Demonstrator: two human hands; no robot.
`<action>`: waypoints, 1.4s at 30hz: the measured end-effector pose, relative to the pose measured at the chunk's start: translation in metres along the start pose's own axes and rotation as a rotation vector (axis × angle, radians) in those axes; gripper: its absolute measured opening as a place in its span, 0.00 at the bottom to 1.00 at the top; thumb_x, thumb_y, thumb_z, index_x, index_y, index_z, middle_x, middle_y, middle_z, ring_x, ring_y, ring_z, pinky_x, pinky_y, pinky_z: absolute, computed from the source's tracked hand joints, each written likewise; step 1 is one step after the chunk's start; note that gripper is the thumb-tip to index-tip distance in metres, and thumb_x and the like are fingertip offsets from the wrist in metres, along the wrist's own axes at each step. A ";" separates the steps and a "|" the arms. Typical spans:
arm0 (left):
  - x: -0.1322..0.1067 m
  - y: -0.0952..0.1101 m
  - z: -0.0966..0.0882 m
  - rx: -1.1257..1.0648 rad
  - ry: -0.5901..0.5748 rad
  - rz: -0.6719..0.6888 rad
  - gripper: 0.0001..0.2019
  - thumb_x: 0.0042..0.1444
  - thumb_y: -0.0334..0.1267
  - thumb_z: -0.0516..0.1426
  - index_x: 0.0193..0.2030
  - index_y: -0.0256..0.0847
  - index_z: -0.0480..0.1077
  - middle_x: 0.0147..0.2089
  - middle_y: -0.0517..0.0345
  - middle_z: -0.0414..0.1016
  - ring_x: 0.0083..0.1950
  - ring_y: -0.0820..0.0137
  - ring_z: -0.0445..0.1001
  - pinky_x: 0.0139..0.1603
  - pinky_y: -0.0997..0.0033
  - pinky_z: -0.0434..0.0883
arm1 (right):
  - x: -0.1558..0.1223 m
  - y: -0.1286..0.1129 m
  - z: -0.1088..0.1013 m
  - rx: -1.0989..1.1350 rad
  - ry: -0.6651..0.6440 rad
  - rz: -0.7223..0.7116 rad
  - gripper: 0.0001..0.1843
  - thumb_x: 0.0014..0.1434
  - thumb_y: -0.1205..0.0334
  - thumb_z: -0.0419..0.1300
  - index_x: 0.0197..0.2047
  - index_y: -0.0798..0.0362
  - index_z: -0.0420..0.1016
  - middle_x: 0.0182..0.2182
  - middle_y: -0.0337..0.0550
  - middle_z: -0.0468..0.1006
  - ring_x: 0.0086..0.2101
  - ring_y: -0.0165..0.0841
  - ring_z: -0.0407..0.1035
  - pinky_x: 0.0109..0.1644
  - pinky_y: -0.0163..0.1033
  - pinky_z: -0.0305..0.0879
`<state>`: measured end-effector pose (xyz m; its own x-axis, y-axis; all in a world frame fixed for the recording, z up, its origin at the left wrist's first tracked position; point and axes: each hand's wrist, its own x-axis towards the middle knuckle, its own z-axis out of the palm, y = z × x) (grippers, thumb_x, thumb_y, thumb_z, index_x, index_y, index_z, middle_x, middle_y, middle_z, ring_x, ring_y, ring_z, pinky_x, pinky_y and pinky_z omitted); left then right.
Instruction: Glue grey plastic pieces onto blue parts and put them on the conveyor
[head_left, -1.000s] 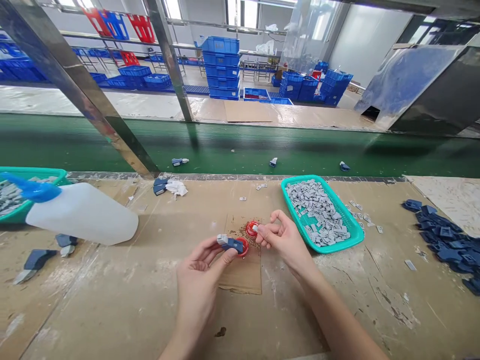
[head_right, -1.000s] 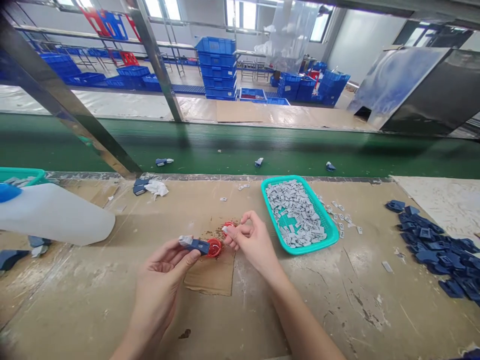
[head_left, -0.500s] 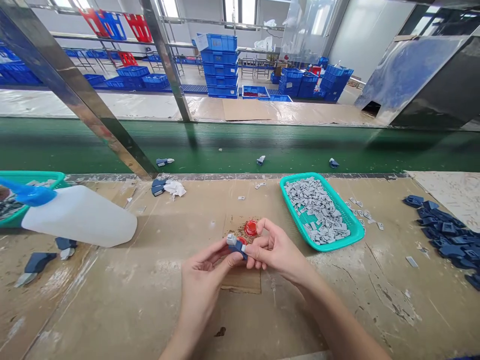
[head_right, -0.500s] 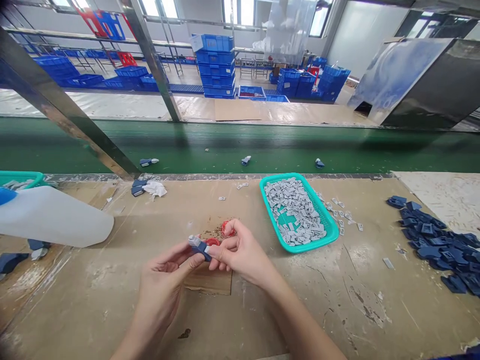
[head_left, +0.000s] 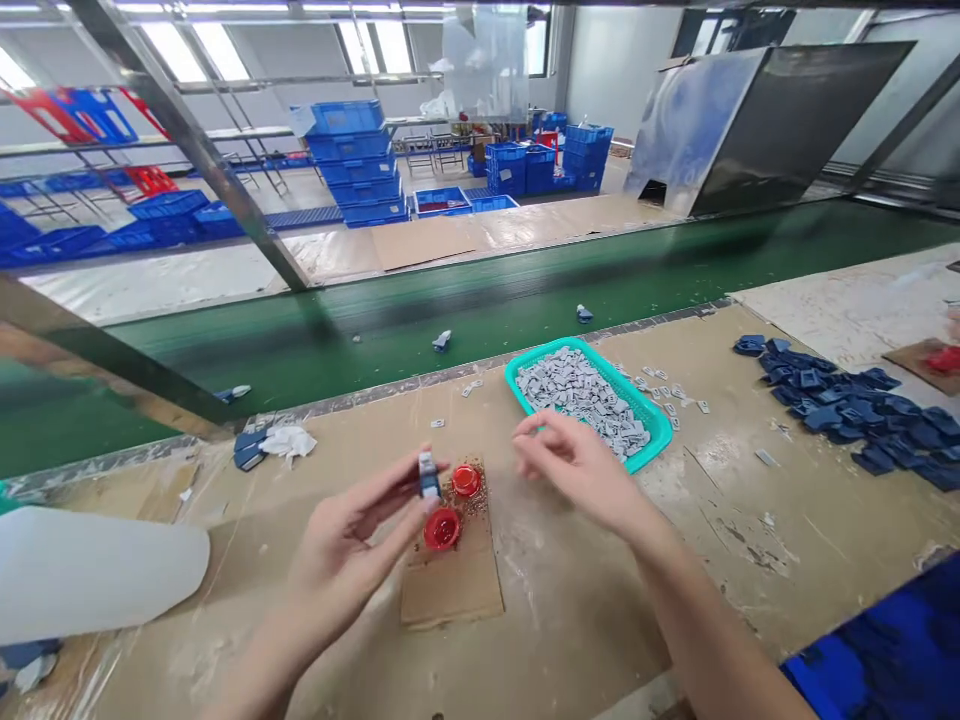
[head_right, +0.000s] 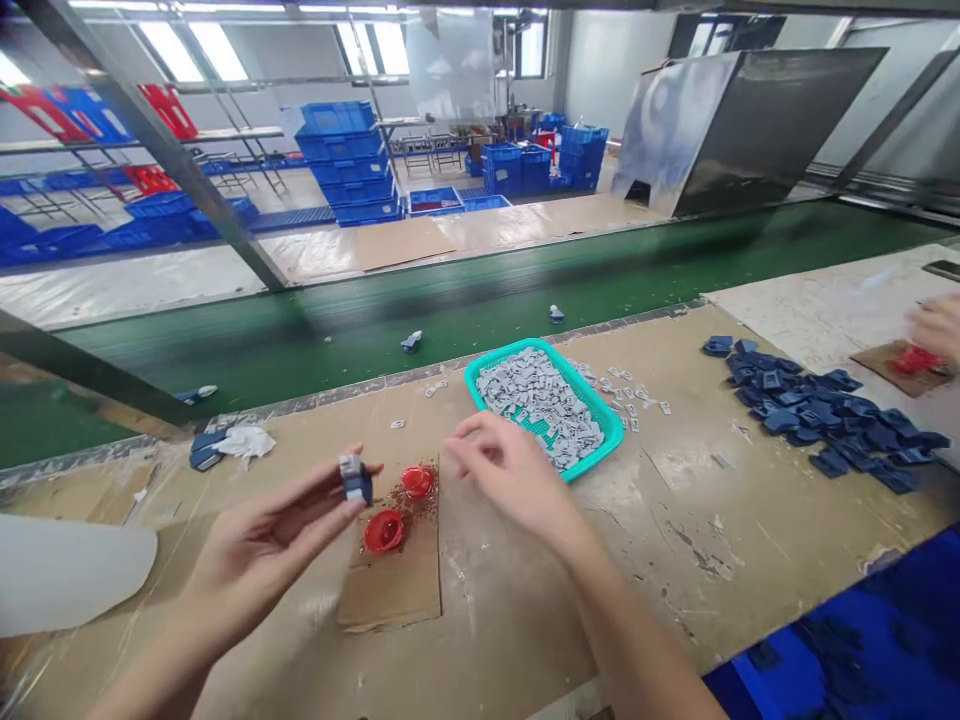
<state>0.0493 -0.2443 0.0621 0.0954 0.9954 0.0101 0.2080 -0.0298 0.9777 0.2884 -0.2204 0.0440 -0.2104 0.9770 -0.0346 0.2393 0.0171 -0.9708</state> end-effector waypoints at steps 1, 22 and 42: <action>0.011 0.002 -0.008 0.082 0.013 0.069 0.24 0.46 0.39 0.64 0.53 0.43 0.72 0.52 0.49 0.75 0.52 0.57 0.74 0.58 0.59 0.67 | 0.002 0.007 -0.014 -0.164 0.181 0.003 0.10 0.60 0.52 0.56 0.42 0.47 0.70 0.28 0.38 0.77 0.31 0.35 0.71 0.33 0.37 0.62; 0.244 -0.076 -0.045 1.100 0.322 0.063 0.20 0.56 0.43 0.51 0.49 0.34 0.73 0.54 0.35 0.70 0.59 0.43 0.59 0.57 0.44 0.55 | 0.027 0.047 -0.024 -0.557 0.545 -0.002 0.07 0.63 0.62 0.51 0.38 0.52 0.69 0.35 0.47 0.76 0.36 0.42 0.69 0.35 0.42 0.61; 0.120 -0.008 -0.019 -0.346 0.187 -0.072 0.17 0.54 0.34 0.54 0.51 0.33 0.70 0.44 0.43 0.77 0.46 0.64 0.76 0.48 0.67 0.71 | 0.021 0.036 0.070 0.345 0.043 0.085 0.15 0.50 0.51 0.66 0.27 0.56 0.73 0.21 0.45 0.78 0.24 0.34 0.73 0.27 0.35 0.65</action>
<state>0.0409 -0.1229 0.0593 -0.0929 0.9942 -0.0541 -0.1357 0.0412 0.9899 0.2256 -0.2139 -0.0079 -0.1614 0.9800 -0.1162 -0.0815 -0.1306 -0.9881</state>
